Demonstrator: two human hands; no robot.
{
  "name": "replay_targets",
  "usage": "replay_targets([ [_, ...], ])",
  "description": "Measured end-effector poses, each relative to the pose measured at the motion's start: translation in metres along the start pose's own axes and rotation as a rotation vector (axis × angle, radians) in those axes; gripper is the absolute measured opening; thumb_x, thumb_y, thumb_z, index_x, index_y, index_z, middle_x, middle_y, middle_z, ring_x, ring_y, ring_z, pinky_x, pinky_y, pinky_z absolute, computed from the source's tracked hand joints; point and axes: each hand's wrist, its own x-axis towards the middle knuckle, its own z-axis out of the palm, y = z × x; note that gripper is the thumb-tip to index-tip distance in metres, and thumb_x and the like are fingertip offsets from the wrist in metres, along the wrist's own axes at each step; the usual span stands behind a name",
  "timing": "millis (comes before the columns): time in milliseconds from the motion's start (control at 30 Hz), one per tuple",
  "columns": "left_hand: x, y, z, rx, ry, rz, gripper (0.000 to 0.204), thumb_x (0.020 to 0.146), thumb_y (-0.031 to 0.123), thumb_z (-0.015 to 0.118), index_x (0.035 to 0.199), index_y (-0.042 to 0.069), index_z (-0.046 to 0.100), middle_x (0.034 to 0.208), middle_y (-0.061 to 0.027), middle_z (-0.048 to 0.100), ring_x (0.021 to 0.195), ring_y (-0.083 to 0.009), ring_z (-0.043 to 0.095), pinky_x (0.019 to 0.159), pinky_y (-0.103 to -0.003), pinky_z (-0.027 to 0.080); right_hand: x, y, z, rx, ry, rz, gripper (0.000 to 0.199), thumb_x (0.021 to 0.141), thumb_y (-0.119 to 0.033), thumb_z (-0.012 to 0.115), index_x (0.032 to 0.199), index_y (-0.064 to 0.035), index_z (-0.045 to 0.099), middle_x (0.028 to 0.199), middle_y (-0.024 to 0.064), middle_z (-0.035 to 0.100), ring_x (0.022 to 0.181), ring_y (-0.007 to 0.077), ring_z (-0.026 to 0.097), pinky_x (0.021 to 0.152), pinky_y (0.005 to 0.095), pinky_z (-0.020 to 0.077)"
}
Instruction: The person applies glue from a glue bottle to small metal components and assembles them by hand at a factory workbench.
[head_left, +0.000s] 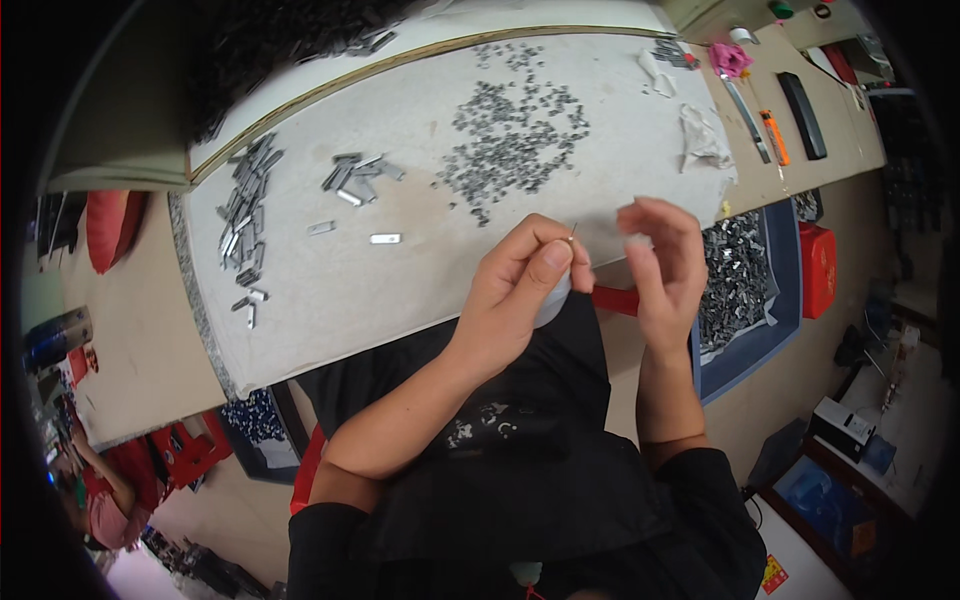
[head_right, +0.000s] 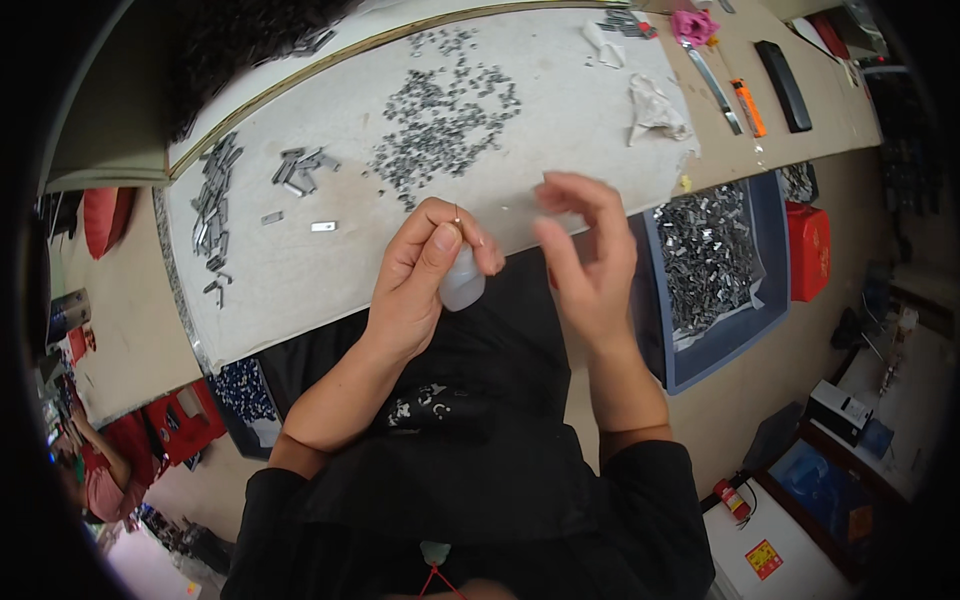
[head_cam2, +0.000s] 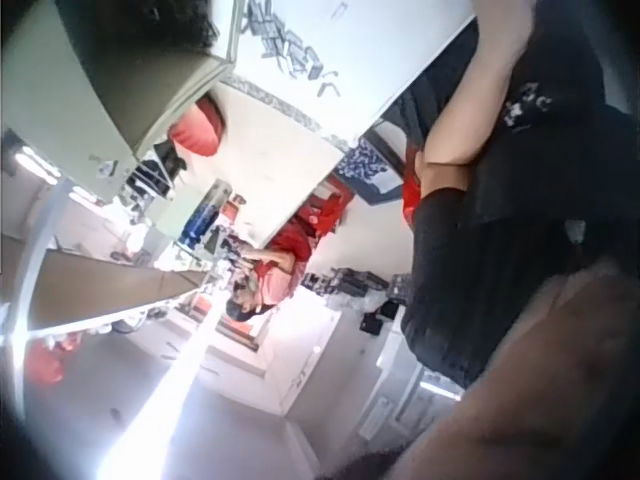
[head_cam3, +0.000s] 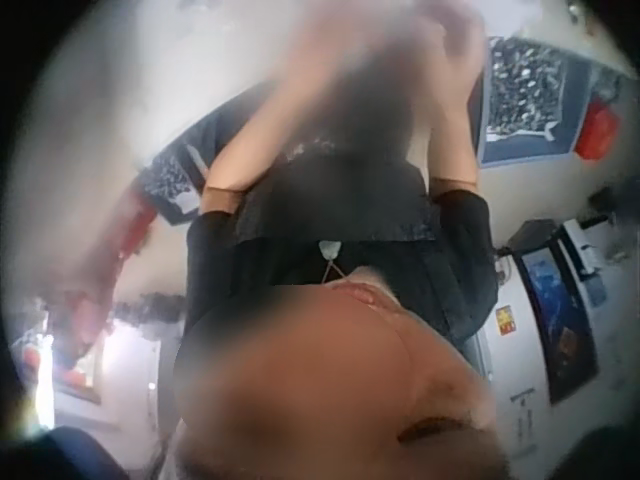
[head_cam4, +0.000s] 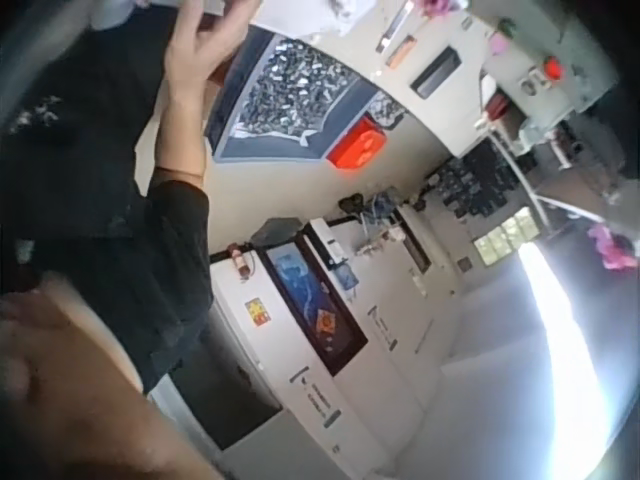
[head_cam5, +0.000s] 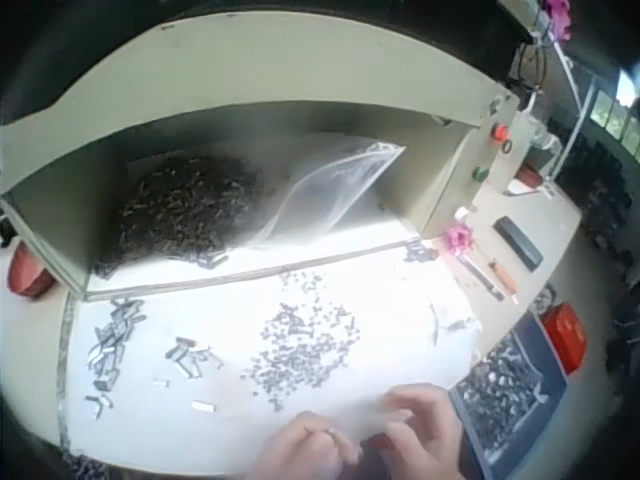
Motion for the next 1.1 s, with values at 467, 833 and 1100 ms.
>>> replay_targets([
  [467, -0.031, 0.073, -0.076, 1.514, 0.371, 0.336, 0.023, 0.068, 0.002, 0.064, 0.091, 0.004, 0.06, 0.093, -0.0092, 0.054, 0.084, -0.0244, 0.049, 0.068, -0.03, 0.04, -0.021, -0.008, 0.058, 0.738, -0.265, 0.372, 0.035, 0.081, -0.006, 0.054, 0.111, 0.0016, 0.036, 0.092, 0.0145, 0.054, 0.081, 0.0209, 0.059, 0.073, 0.0301, 0.0472],
  [833, -0.047, 0.062, -0.068, 1.333, 0.206, 0.447, 0.015, 0.067, 0.002, 0.065, 0.08, 0.003, 0.057, 0.073, -0.007, 0.058, 0.064, -0.0237, 0.055, 0.057, -0.031, 0.043, -0.016, -0.02, 0.093, 0.614, -0.265, 0.44, 0.033, 0.079, 0.001, 0.056, 0.104, -0.0031, 0.037, 0.085, 0.0105, 0.055, 0.069, 0.011, 0.054, 0.055, 0.0205, 0.045],
  [1100, -0.059, 0.059, -0.065, 1.021, 0.18, 0.488, 0.018, 0.067, 0.001, 0.066, 0.084, 0.002, 0.06, 0.079, -0.0067, 0.06, 0.068, -0.0193, 0.057, 0.061, -0.027, 0.044, -0.019, -0.026, 0.101, 0.712, -0.305, 0.493, 0.033, 0.077, 0.003, 0.058, 0.101, -0.0059, 0.037, 0.085, 0.0098, 0.055, 0.065, 0.0084, 0.051, 0.052, 0.0195, 0.0427],
])
